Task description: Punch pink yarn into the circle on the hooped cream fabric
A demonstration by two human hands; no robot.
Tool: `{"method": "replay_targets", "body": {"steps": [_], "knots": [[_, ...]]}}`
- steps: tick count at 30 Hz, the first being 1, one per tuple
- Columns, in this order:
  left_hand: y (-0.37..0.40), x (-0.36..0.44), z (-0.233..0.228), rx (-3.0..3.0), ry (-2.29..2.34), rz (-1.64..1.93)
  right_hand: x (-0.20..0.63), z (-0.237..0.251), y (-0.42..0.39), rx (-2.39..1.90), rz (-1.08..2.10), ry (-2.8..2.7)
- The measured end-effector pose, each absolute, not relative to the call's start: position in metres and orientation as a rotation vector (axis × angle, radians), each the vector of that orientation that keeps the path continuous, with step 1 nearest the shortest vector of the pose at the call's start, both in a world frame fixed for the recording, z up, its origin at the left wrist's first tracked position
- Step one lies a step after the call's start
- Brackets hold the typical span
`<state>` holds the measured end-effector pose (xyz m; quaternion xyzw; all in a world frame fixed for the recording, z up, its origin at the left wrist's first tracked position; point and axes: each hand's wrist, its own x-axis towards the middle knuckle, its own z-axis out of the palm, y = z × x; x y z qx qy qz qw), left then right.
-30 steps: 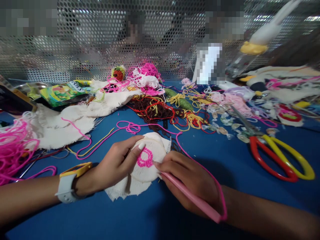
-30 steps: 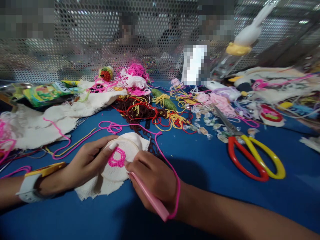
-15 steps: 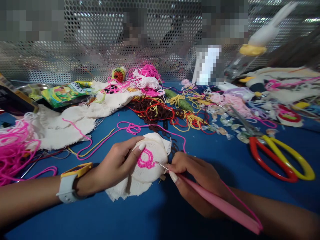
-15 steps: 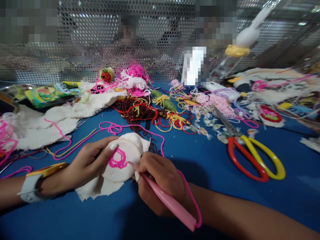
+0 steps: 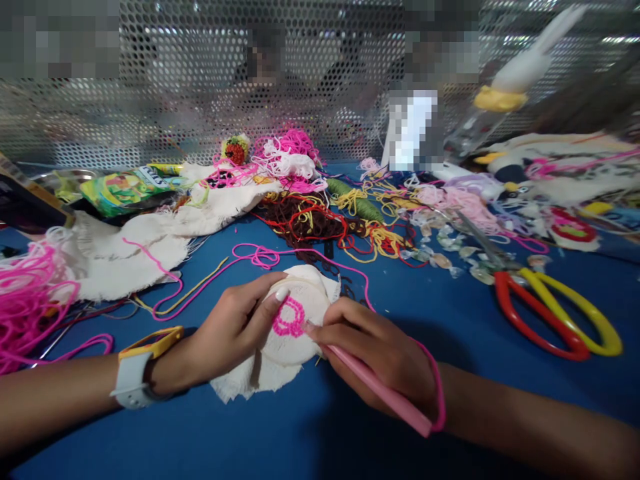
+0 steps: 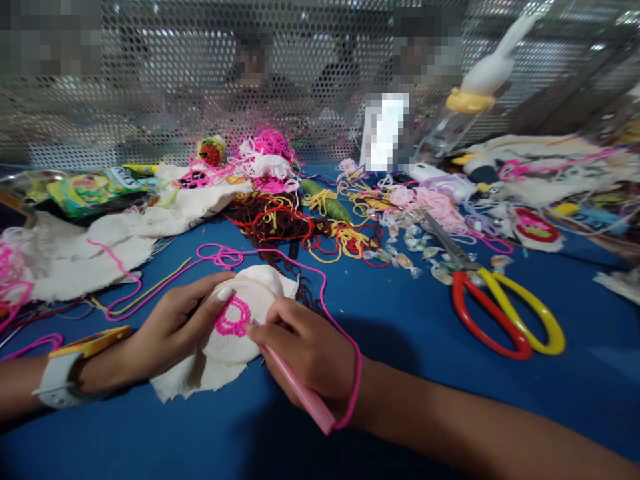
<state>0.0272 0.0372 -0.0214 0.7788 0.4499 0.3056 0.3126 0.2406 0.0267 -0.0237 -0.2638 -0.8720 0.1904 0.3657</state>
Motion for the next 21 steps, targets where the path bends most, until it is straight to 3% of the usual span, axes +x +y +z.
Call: {"method": "replay_targets", "body": {"steps": [21], "knots": [[0.0371, 0.0255, -0.0241, 2.072, 1.121, 0.801, 0.2441, -0.0181, 0.0233, -0.683, 0.513, -2.236]]}}
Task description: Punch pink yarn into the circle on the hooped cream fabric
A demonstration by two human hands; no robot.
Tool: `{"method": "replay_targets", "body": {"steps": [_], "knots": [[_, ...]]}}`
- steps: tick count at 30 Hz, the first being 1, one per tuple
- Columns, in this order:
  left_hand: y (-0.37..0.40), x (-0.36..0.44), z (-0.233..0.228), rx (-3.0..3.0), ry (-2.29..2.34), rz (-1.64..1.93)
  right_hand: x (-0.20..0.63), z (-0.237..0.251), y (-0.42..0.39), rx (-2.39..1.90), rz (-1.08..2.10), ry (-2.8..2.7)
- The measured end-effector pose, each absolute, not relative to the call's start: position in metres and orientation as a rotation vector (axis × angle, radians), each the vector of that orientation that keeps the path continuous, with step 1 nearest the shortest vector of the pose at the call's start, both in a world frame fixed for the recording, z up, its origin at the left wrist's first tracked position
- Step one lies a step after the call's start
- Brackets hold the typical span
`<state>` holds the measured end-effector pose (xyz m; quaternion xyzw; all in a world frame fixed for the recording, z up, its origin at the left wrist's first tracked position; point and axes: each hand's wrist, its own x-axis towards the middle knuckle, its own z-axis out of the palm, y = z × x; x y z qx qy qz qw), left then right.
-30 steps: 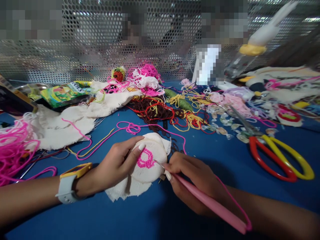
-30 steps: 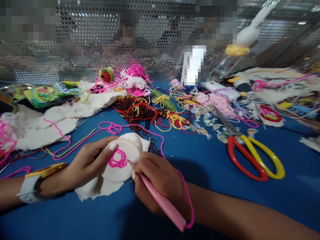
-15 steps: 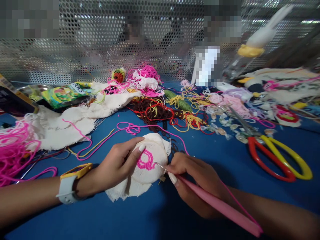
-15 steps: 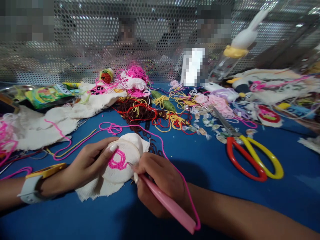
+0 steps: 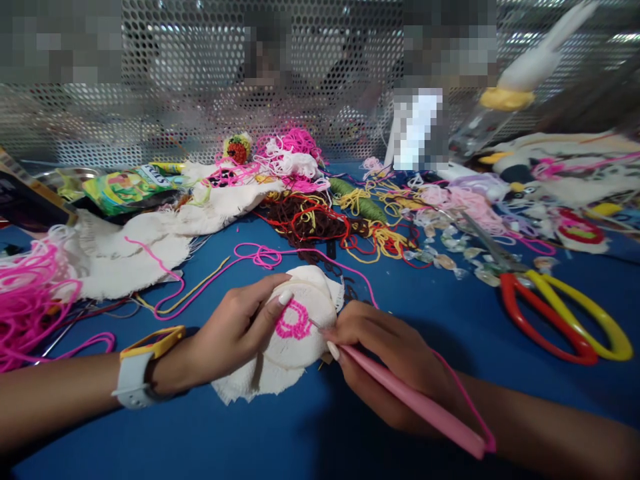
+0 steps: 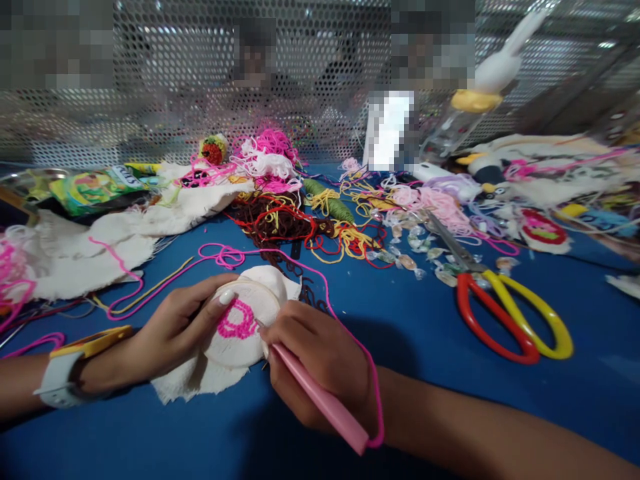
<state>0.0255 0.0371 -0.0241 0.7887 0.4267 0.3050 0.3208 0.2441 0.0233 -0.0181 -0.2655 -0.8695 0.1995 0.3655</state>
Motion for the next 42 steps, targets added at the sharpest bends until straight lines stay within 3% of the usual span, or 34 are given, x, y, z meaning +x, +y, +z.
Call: {"method": "replay_targets", "body": {"steps": [35, 42], "knots": [[0.0363, 0.0262, -0.0224, 2.065, 1.105, 0.731, 0.2498, -0.0107, 0.0225, -0.593, 0.464, -2.253], [0.0335, 0.0239, -0.0227, 2.055, 1.089, 0.757, 0.2443, -0.0126, 0.0240, -0.875, 0.785, -2.200]]}}
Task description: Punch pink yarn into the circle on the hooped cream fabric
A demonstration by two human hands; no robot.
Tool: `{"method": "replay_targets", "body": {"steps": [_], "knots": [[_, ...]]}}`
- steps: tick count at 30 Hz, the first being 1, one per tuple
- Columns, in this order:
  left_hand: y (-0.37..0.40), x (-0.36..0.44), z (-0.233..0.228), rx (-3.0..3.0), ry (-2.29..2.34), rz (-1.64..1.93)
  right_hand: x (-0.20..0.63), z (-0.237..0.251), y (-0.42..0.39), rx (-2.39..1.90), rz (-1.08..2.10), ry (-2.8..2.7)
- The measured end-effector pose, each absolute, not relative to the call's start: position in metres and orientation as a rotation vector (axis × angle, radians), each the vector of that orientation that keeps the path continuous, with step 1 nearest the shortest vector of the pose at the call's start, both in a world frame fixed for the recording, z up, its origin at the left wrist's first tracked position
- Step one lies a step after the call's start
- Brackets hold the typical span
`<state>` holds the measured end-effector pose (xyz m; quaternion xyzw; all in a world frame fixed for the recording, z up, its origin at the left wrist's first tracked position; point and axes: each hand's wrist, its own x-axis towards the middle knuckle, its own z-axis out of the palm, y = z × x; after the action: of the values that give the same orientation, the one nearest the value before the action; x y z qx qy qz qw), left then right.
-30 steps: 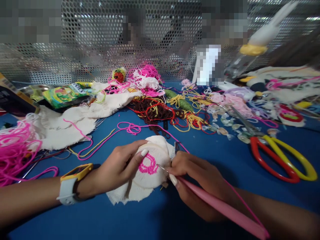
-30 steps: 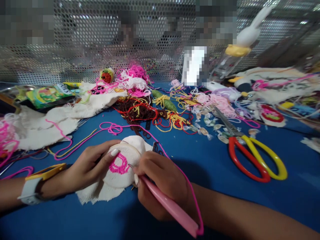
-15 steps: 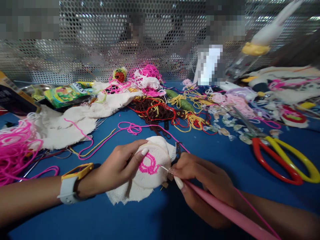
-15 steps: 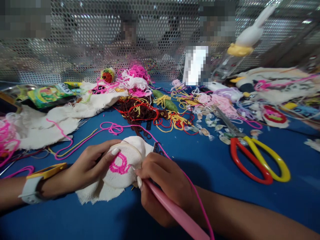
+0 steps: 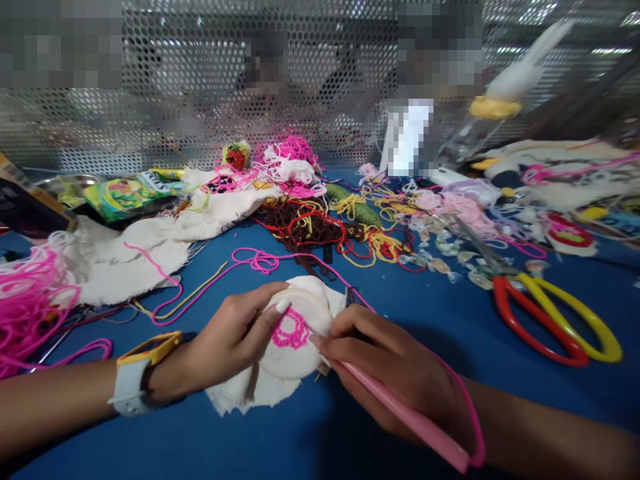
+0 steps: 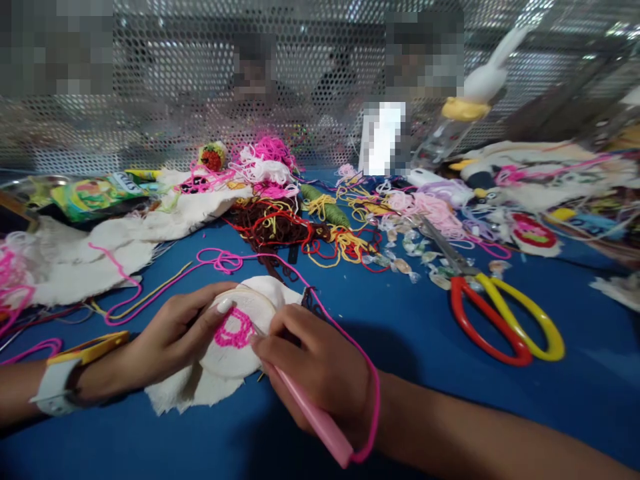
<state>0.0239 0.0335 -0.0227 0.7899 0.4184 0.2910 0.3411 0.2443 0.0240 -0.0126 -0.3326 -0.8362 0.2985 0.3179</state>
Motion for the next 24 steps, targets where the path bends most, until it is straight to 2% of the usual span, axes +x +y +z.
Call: {"method": "replay_targets", "body": {"steps": [4, 11, 16, 24], "knots": [[0.032, 0.024, -0.023, 2.073, 1.041, 0.776, 0.241, -0.015, 0.028, -1.020, 1.032, -2.036], [0.030, 0.023, -0.010, 1.753, 1.055, 0.952, 0.249, -0.024, 0.028, -0.604, 0.477, -2.183], [0.032, 0.023, -0.001, 1.607, 0.918, 0.965, 0.242, -0.028, 0.028, -0.712, 0.391, -2.006], [0.027, 0.024, -0.023, 1.963, 1.034, 0.903, 0.240, -0.028, 0.029, -0.740, 0.367, -1.956]]}}
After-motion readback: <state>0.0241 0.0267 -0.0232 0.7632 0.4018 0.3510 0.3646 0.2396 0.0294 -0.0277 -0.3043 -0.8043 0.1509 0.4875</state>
